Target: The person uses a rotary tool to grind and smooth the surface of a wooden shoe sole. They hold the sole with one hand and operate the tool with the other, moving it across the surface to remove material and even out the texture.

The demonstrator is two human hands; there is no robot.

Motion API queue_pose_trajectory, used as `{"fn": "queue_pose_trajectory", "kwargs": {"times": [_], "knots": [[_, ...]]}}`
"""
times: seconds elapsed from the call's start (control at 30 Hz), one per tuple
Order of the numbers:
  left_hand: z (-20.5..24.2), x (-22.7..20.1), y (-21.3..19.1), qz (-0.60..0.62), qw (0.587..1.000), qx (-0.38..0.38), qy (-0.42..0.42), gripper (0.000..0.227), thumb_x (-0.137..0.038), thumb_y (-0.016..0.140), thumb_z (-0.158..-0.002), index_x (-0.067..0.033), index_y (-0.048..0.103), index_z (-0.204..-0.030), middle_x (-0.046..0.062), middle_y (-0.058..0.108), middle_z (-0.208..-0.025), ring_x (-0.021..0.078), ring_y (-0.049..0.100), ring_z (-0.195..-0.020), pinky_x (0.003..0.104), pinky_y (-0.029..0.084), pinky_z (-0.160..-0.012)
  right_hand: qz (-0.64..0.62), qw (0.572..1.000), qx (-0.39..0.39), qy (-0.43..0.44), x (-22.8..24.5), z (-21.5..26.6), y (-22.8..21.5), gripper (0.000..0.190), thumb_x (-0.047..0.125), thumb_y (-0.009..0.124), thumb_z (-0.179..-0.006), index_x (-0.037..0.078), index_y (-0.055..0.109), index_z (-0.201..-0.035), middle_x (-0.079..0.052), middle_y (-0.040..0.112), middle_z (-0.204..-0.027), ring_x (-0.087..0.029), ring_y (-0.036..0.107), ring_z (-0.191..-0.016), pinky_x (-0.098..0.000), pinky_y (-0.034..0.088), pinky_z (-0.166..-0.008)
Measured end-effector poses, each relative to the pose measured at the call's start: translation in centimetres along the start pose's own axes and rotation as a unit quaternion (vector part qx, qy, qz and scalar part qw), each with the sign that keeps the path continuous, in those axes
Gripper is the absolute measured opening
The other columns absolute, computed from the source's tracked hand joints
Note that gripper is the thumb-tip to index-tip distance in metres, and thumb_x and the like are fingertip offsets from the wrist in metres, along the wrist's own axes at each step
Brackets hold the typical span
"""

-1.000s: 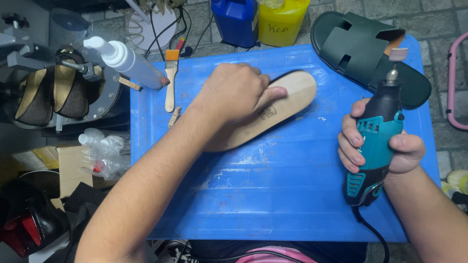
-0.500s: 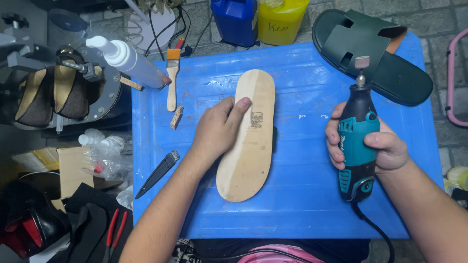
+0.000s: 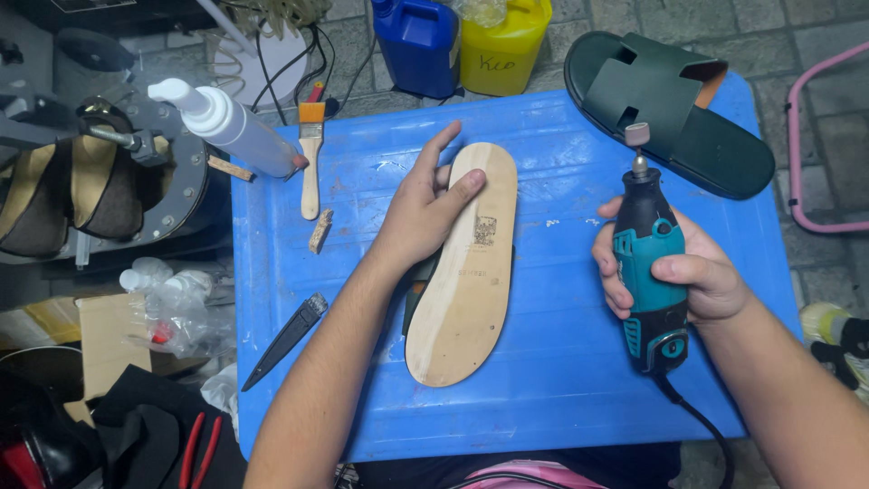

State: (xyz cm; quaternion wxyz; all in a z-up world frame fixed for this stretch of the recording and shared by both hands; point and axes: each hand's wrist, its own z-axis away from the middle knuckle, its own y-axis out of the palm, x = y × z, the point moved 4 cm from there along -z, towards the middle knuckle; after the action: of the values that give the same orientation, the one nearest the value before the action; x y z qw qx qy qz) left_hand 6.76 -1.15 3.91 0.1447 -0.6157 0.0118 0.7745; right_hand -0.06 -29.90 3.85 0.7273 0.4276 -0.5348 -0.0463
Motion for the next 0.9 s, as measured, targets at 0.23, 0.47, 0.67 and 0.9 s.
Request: {"fn": "queue_pose_trajectory", "kwargs": {"times": [0.23, 0.47, 0.67, 0.9], "knots": [[0.6, 0.2, -1.2, 0.001, 0.994, 0.026, 0.105, 0.044, -0.026, 0.061, -0.101, -0.0082, 0.06, -0.141, 0.01, 0.074, -0.12, 0.0158, 0.071, -0.108, 0.032, 0.055, -0.094, 0.506, 0.855, -0.079, 0.08, 5.3, -1.9, 3.9, 0.064, 0.027, 0.079, -0.078, 0.004, 0.059, -0.134, -0.014, 0.069, -0.092, -0.021, 0.069, -0.071, -0.0368, 0.059, -0.064], [1.3, 1.0, -0.7, -0.012, 0.996, 0.002, 0.091, 0.043, -0.029, 0.069, -0.098, -0.0079, 0.063, -0.135, 0.009, 0.077, -0.112, 0.015, 0.074, -0.103, 0.031, 0.058, -0.09, 0.819, 0.56, -0.059, 0.11, 5.8, -5.3, 7.6, 0.067, 0.046, 0.083, -0.075, 0.019, 0.063, -0.134, -0.012, 0.075, -0.102, -0.033, 0.074, -0.074, -0.042, 0.06, -0.069], [0.5, 2.6, -0.6, 0.121, 0.987, 0.075, 0.078, 0.048, -0.023, 0.074, -0.095, -0.002, 0.062, -0.137, 0.01, 0.076, -0.114, 0.0112, 0.073, -0.099, 0.027, 0.06, -0.086, 0.83, 0.553, -0.031, 0.068, 5.3, -5.5, 7.7, 0.063, 0.045, 0.082, -0.074, 0.02, 0.065, -0.13, -0.011, 0.075, -0.103, -0.035, 0.074, -0.081, -0.0445, 0.06, -0.07], [0.6, 2.7, -0.6, 0.094, 0.992, 0.058, 0.064, 0.048, -0.023, 0.074, -0.094, -0.0027, 0.063, -0.136, 0.009, 0.077, -0.112, 0.0103, 0.074, -0.098, 0.026, 0.06, -0.085, 0.842, 0.535, -0.023, 0.062, 4.5, -5.8, 7.8, 0.064, 0.044, 0.082, -0.075, 0.02, 0.065, -0.131, -0.012, 0.076, -0.103, -0.037, 0.073, -0.082, -0.0461, 0.06, -0.068]]}}
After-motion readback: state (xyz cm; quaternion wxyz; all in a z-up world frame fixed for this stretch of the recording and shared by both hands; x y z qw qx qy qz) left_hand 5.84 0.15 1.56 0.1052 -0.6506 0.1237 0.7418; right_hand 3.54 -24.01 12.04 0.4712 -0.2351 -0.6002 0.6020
